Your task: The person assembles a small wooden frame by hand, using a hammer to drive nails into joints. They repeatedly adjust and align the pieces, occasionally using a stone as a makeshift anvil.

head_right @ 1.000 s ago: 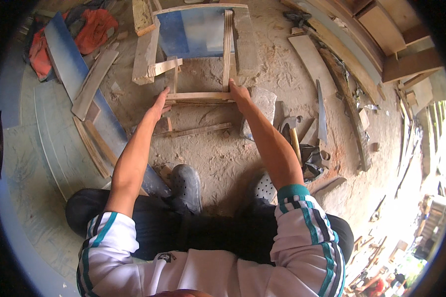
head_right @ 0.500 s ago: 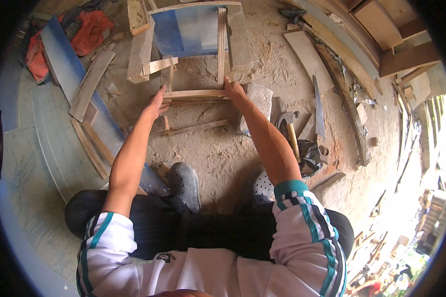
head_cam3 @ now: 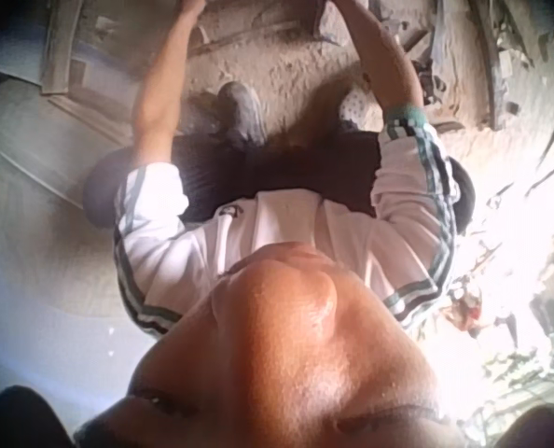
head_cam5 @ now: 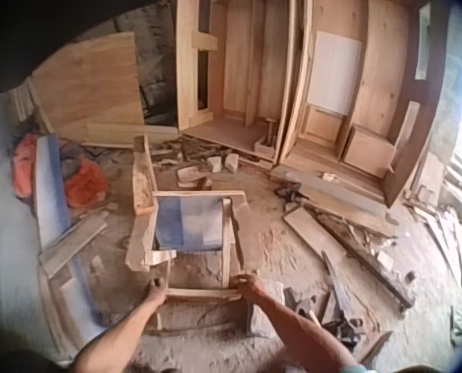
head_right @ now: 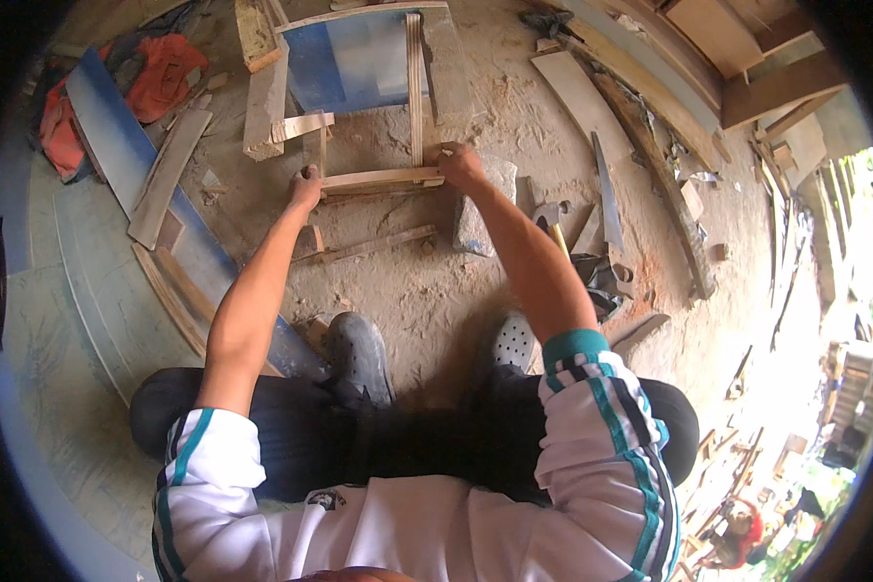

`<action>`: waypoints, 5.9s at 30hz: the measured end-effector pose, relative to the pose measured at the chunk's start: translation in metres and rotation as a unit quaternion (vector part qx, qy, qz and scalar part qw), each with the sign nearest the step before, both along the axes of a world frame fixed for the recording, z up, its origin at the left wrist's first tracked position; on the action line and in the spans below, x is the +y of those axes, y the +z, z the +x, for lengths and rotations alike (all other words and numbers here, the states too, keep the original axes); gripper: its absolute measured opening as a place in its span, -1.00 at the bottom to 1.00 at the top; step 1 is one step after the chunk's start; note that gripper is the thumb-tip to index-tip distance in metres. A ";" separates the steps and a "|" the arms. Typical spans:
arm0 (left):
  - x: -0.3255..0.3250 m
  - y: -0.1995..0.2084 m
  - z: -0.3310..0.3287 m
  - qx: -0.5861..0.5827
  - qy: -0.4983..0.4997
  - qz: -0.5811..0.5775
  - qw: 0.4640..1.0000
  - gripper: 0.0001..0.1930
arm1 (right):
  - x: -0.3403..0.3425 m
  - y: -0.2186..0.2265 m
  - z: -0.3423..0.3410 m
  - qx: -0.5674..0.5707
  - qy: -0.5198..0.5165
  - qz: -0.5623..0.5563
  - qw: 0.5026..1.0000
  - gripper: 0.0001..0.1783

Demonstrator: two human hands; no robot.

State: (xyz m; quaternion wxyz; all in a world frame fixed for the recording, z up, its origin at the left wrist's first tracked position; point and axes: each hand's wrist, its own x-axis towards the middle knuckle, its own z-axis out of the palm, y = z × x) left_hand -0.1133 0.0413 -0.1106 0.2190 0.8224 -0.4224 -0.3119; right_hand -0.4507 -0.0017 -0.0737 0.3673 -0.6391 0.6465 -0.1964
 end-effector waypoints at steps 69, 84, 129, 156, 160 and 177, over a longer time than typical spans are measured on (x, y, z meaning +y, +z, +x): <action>0.127 0.197 0.223 0.072 0.175 -0.163 0.968 -0.84 | 0.059 0.035 0.137 0.152 0.307 -0.002 0.939 -0.65; 0.219 0.070 0.257 0.371 0.403 -0.238 0.802 -0.53 | 0.054 0.092 0.131 0.094 0.277 0.138 0.946 -0.61; 0.124 0.286 -0.045 0.580 0.064 -0.335 0.740 -0.37 | 0.135 0.286 0.114 -0.208 0.224 0.105 0.946 -0.46; 0.005 0.210 0.162 0.488 0.454 -0.196 0.719 -0.31 | 0.151 0.139 -0.037 0.157 0.112 0.213 0.958 -0.35; 0.017 0.182 0.104 0.481 0.347 -0.192 0.782 -0.36 | 0.153 0.132 -0.039 0.185 0.133 0.261 0.938 -0.35; 0.052 0.102 0.001 0.451 0.322 0.116 0.824 -0.67 | 0.148 0.012 0.087 0.358 0.210 0.016 0.910 -0.68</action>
